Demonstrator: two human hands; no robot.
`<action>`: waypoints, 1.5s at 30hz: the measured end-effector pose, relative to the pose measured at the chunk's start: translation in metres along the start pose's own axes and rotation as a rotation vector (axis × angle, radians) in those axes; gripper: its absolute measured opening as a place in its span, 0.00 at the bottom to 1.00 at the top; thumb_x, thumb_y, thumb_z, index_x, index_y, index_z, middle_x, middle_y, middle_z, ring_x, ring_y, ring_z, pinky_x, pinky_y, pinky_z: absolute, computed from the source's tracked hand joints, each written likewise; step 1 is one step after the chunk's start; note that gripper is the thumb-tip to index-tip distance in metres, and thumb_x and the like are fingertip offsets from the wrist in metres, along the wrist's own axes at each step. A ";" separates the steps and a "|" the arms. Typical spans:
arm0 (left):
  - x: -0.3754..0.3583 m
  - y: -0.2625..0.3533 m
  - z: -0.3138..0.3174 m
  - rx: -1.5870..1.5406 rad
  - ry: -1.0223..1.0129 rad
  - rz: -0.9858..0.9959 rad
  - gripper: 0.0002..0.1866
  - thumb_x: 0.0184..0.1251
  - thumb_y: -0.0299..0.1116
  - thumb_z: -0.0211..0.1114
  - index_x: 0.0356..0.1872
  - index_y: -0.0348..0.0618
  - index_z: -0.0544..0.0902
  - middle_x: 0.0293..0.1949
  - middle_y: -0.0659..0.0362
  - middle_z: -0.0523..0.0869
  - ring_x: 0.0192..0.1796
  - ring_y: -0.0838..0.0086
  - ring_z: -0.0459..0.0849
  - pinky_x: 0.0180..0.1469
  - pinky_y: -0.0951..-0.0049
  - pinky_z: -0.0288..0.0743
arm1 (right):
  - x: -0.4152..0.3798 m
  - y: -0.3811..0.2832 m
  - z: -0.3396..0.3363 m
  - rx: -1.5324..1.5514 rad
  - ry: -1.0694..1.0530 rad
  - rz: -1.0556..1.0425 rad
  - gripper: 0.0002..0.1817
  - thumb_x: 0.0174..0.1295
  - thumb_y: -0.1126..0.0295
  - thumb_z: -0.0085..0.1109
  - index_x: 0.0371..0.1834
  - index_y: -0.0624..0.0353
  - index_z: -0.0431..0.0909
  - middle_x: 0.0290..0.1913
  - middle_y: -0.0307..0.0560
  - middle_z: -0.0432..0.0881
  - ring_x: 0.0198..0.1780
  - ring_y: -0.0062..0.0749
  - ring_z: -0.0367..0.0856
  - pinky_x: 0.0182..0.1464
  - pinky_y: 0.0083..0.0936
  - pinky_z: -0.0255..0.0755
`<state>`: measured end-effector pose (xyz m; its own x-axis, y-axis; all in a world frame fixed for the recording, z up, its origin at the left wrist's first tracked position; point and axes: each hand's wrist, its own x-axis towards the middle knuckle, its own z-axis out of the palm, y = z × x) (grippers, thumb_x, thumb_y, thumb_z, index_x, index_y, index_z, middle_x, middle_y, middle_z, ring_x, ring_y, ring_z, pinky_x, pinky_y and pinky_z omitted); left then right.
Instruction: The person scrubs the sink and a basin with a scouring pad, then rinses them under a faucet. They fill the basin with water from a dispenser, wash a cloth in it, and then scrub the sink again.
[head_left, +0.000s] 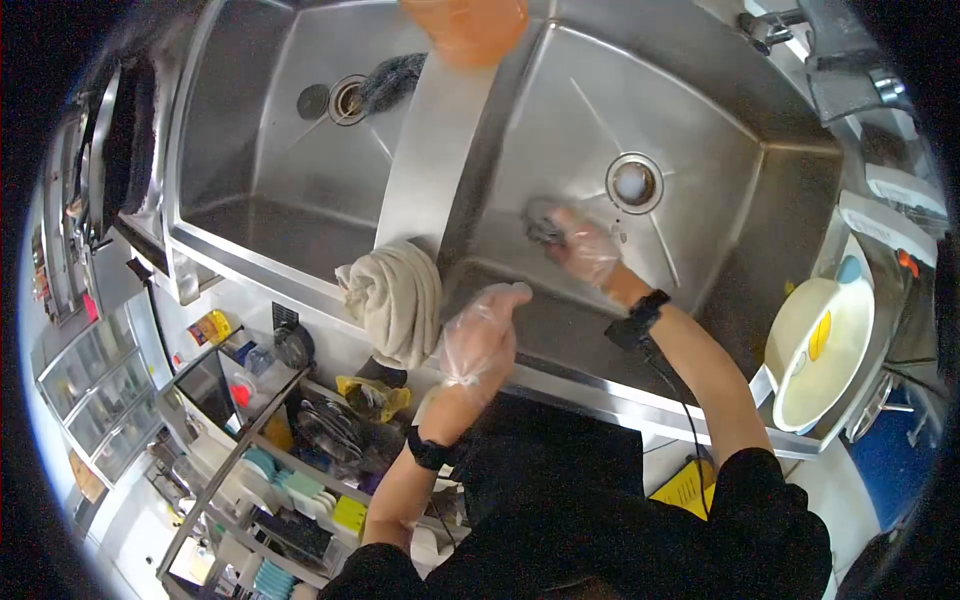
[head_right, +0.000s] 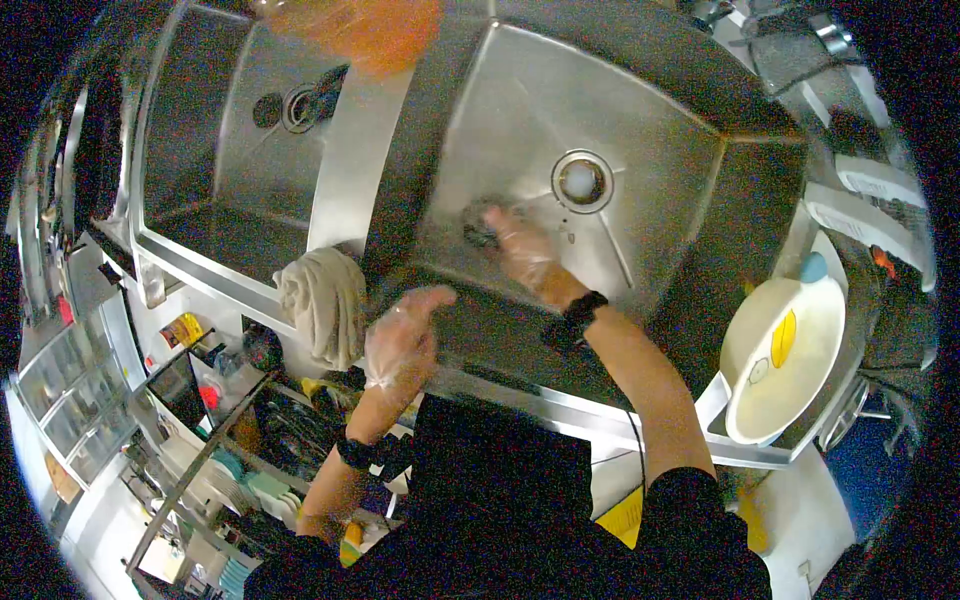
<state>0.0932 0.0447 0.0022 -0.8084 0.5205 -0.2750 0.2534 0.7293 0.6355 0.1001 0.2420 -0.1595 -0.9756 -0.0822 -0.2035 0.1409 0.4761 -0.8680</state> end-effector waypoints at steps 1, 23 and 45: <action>0.000 -0.001 -0.002 -0.036 0.019 -0.011 0.21 0.52 0.18 0.52 0.47 0.53 0.76 0.45 0.54 0.81 0.46 0.55 0.80 0.45 0.60 0.75 | 0.010 0.010 0.021 0.004 -0.006 -0.005 0.19 0.53 0.72 0.58 0.50 0.54 0.69 0.37 0.52 0.75 0.45 0.42 0.78 0.43 0.34 0.73; -0.008 -0.020 0.020 -0.210 0.141 0.134 0.22 0.44 0.13 0.50 0.43 0.45 0.78 0.44 0.53 0.82 0.49 0.57 0.80 0.50 0.63 0.75 | 0.010 0.047 -0.017 -0.543 0.119 -0.035 0.19 0.61 0.63 0.50 0.54 0.55 0.68 0.43 0.54 0.78 0.42 0.52 0.78 0.40 0.43 0.73; 0.000 -0.009 0.024 -0.144 0.069 0.136 0.17 0.48 0.17 0.55 0.41 0.46 0.78 0.38 0.53 0.82 0.42 0.57 0.81 0.43 0.62 0.77 | -0.012 0.057 -0.019 -0.445 0.145 -0.051 0.21 0.53 0.68 0.57 0.52 0.55 0.71 0.47 0.54 0.78 0.45 0.50 0.78 0.43 0.41 0.74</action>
<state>0.1040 0.0492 -0.0207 -0.8075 0.5747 -0.1328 0.2881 0.5807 0.7615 0.1164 0.2872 -0.1978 -0.9973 -0.0073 -0.0725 0.0370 0.8066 -0.5899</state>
